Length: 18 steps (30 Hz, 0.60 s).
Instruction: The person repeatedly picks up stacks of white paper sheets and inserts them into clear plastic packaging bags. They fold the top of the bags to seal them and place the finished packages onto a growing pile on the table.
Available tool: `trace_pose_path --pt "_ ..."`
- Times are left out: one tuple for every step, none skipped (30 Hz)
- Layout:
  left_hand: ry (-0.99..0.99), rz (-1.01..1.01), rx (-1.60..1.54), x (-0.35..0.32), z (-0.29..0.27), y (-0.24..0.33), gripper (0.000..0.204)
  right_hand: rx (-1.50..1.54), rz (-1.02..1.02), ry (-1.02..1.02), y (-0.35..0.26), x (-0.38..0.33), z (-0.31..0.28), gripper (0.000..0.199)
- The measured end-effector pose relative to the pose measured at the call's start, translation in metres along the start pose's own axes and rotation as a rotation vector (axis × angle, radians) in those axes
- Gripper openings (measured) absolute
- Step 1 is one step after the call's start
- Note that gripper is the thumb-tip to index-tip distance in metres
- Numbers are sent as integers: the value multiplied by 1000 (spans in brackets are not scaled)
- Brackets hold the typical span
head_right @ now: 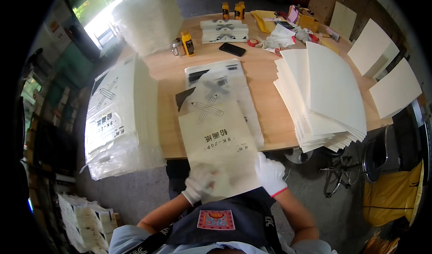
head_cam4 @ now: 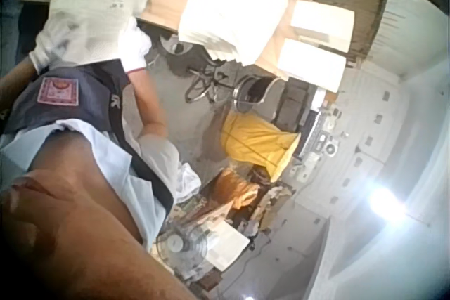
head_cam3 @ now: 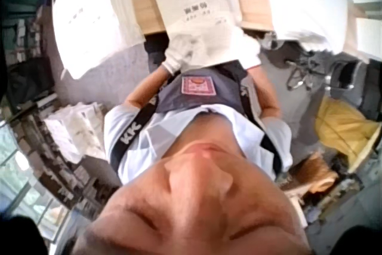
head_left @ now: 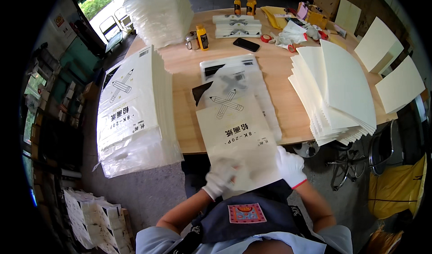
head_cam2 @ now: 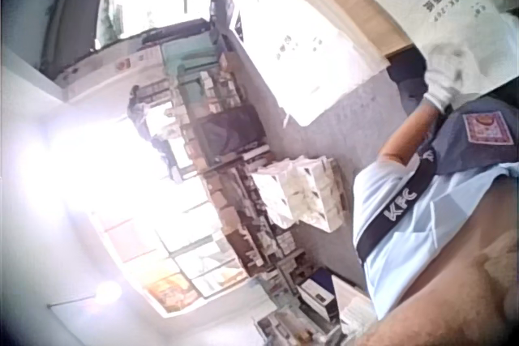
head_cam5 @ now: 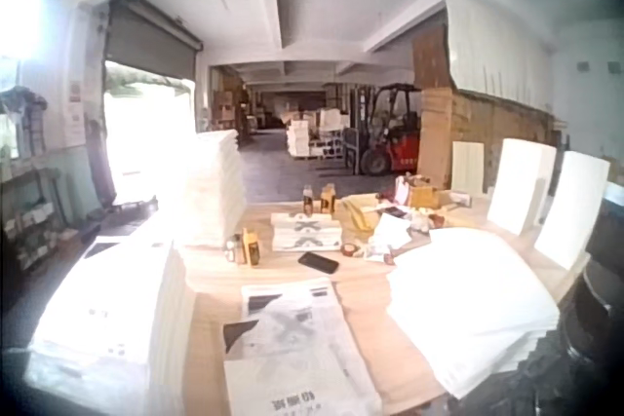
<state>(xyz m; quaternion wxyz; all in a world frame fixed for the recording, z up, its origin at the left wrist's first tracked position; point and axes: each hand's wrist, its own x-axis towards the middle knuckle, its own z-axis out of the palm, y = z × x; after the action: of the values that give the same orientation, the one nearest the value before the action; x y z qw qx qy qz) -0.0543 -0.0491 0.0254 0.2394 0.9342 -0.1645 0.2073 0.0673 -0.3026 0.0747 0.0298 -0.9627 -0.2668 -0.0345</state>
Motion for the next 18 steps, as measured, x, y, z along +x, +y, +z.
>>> trace_pose_path --pt "125 -175 119 -7 -9 -4 28 -42 -34 73 8 1 9 26" --pt "141 -299 164 -16 -11 -16 23 -49 17 -28 1 7 -2 21" --pt "158 -425 203 -19 -16 -21 19 -37 -8 -77 0 5 -3 22" --pt "188 -489 132 -24 -20 -22 16 -25 -33 -126 1 3 -2 22" --pt "218 -554 60 -30 -26 -21 14 -14 -58 -174 1 1 -3 23" --pt "254 -617 -14 -28 -35 -15 13 -32 -167 -107 -1 -7 -9 25" --pt "264 -727 -80 -28 -46 0 12 67 -226 -127 -1 -16 -22 25" --pt "252 -676 -162 -39 -55 12 12 113 -273 -198 -1 -27 -36 25" --pt "235 -619 -244 -51 -65 24 13 161 -313 -268 -1 -41 -52 26" --pt "154 -607 -293 -61 -76 38 13 81 -378 -407 1 -53 -61 27" --pt "66 -596 -340 -69 -85 49 14 6 -438 -549 1 -64 -67 29" --pt "-1 -567 -378 -78 -90 55 14 -13 -239 -817 -5 -70 -70 32" --pt "-60 -544 -416 -83 -96 60 14 6 -137 -1013 -12 -71 -74 34" --pt "-83 -511 -454 -86 -99 66 15 72 -64 -1014 -22 -75 -86 32" --pt "-143 -537 -516 -88 -99 66 15 160 -54 -963 -26 -76 -89 30" --pt "-205 -562 -579 -90 -98 65 15 249 -49 -915 -31 -77 -92 29" --pt "-267 -587 -642 -92 -97 65 16 366 -101 -823 -31 -81 -84 27" --pt "-313 -543 -667 -90 -97 61 16 479 -144 -719 -31 -84 -73 26"
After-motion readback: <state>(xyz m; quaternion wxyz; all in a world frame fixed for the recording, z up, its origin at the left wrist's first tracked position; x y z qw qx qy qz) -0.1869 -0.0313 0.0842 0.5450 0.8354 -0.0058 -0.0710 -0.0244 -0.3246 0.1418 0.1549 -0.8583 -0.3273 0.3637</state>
